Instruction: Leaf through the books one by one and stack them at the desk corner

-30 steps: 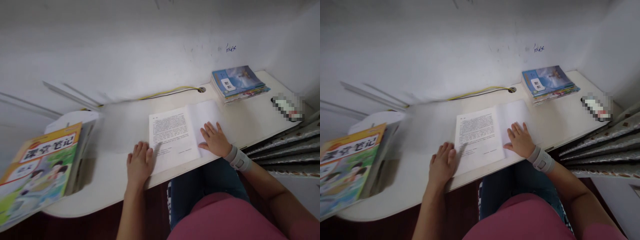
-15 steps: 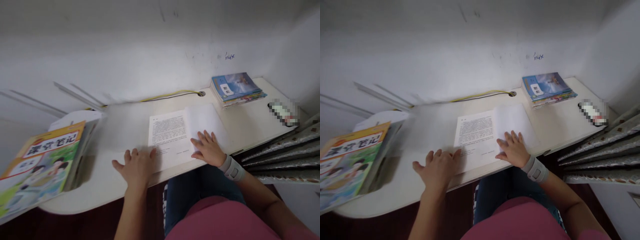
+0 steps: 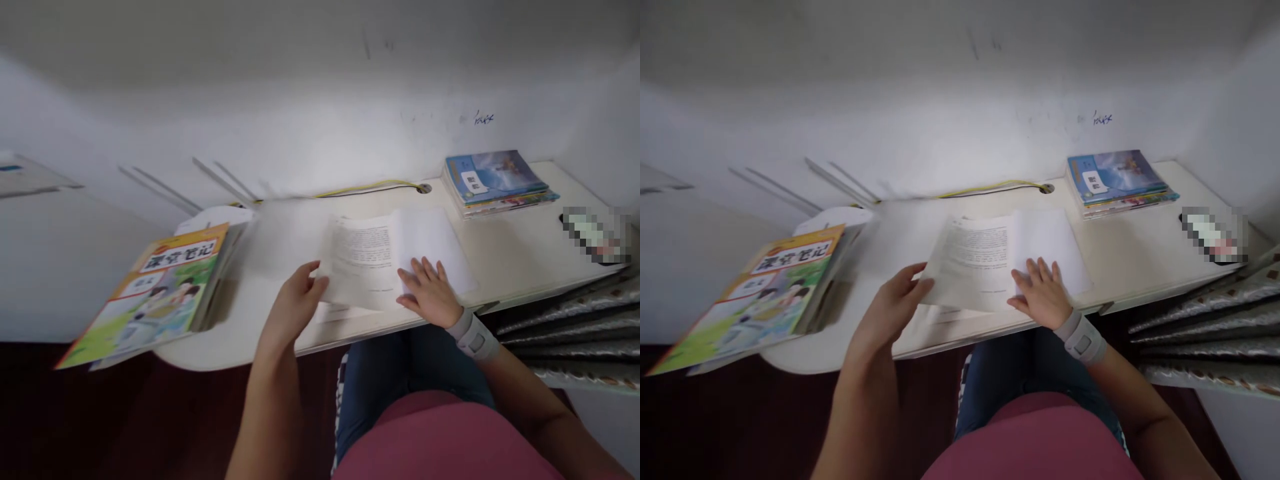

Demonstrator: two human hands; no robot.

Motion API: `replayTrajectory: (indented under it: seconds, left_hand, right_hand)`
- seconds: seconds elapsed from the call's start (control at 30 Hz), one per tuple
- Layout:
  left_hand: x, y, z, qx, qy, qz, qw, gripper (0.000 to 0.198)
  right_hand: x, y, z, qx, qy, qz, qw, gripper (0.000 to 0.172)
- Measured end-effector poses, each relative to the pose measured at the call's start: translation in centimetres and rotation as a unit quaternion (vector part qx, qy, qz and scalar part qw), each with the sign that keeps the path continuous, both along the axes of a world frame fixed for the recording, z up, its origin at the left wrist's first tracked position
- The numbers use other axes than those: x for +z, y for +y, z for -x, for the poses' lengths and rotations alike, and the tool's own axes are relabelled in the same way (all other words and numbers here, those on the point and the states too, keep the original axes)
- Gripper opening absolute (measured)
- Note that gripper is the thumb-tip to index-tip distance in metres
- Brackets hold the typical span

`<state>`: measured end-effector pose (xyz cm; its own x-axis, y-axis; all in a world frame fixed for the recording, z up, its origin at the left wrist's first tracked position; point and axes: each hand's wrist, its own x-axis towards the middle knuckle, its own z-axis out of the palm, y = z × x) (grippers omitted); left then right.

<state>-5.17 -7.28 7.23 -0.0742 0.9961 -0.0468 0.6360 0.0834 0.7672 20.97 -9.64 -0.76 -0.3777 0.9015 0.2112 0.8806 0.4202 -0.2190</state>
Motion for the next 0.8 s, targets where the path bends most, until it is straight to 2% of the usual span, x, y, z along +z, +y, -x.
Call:
replayTrajectory:
  seconds: [0.1, 0.17, 0.2, 0.27, 0.33, 0.4, 0.47, 0.53, 0.6, 0.7, 0.73, 0.77, 0.8]
  left_hand:
    - [2.3, 0.3, -3.6, -0.019, -0.019, -0.088, 0.996, 0.06]
    - [3.9, 0.3, -7.2, -0.07, 0.001, -0.128, 0.989, 0.054]
    - [4.6, 0.1, -9.2, -0.096, 0.017, -0.143, 0.985, 0.051]
    - [5.5, -0.4, -12.8, -0.16, 0.046, -0.167, 0.972, 0.047]
    - [5.3, -0.9, -15.2, -0.238, 0.06, -0.188, 0.951, 0.046]
    - [4.0, -1.0, -15.9, -0.282, 0.069, -0.206, 0.935, 0.046]
    - [1.9, -0.5, -14.7, -0.256, 0.078, -0.233, 0.935, 0.045]
    - [-0.6, 0.5, -12.2, -0.174, 0.076, -0.267, 0.945, 0.045]
    - [-3.1, 1.4, -9.4, -0.077, 0.041, -0.286, 0.954, 0.049]
    - [-5.8, 2.2, -6.3, 0.066, -0.061, -0.249, 0.964, 0.056]
    - [-6.4, 2.2, -5.9, 0.077, -0.095, -0.22, 0.968, 0.056]
    - [-6.8, 2.1, -5.9, 0.06, -0.115, -0.191, 0.973, 0.055]
    - [-7.0, 1.9, -6.2, 0.016, -0.112, -0.167, 0.979, 0.056]
  right_hand:
    - [-0.3, 0.4, -0.6, 0.024, 0.126, 0.033, 0.991, 0.065]
    - [-0.1, 1.0, -1.6, 0.037, 0.282, 0.079, 0.955, 0.071]
    - [0.2, 1.3, -2.4, 0.035, 0.371, 0.105, 0.922, 0.074]
    - [1.3, 1.9, -4.2, 0.014, 0.532, 0.155, 0.832, 0.079]
    - [2.5, 2.3, -6.3, -0.001, 0.625, 0.197, 0.755, 0.084]
    - [3.4, 2.3, -8.4, -0.014, 0.651, 0.225, 0.725, 0.083]
    - [3.4, 2.2, -10.2, -0.04, 0.643, 0.254, 0.721, 0.069]
    - [2.6, 1.9, -11.6, -0.077, 0.627, 0.275, 0.725, 0.054]
    - [1.6, 1.8, -12.6, -0.094, 0.603, 0.278, 0.742, 0.053]
    - [0.8, 2.1, -13.3, -0.069, 0.521, 0.237, 0.817, 0.053]
    - [0.9, 2.3, -13.4, -0.058, 0.484, 0.217, 0.846, 0.053]
    - [1.0, 2.6, -13.3, -0.048, 0.447, 0.197, 0.871, 0.051]
    - [1.1, 2.9, -13.3, -0.04, 0.411, 0.178, 0.893, 0.051]
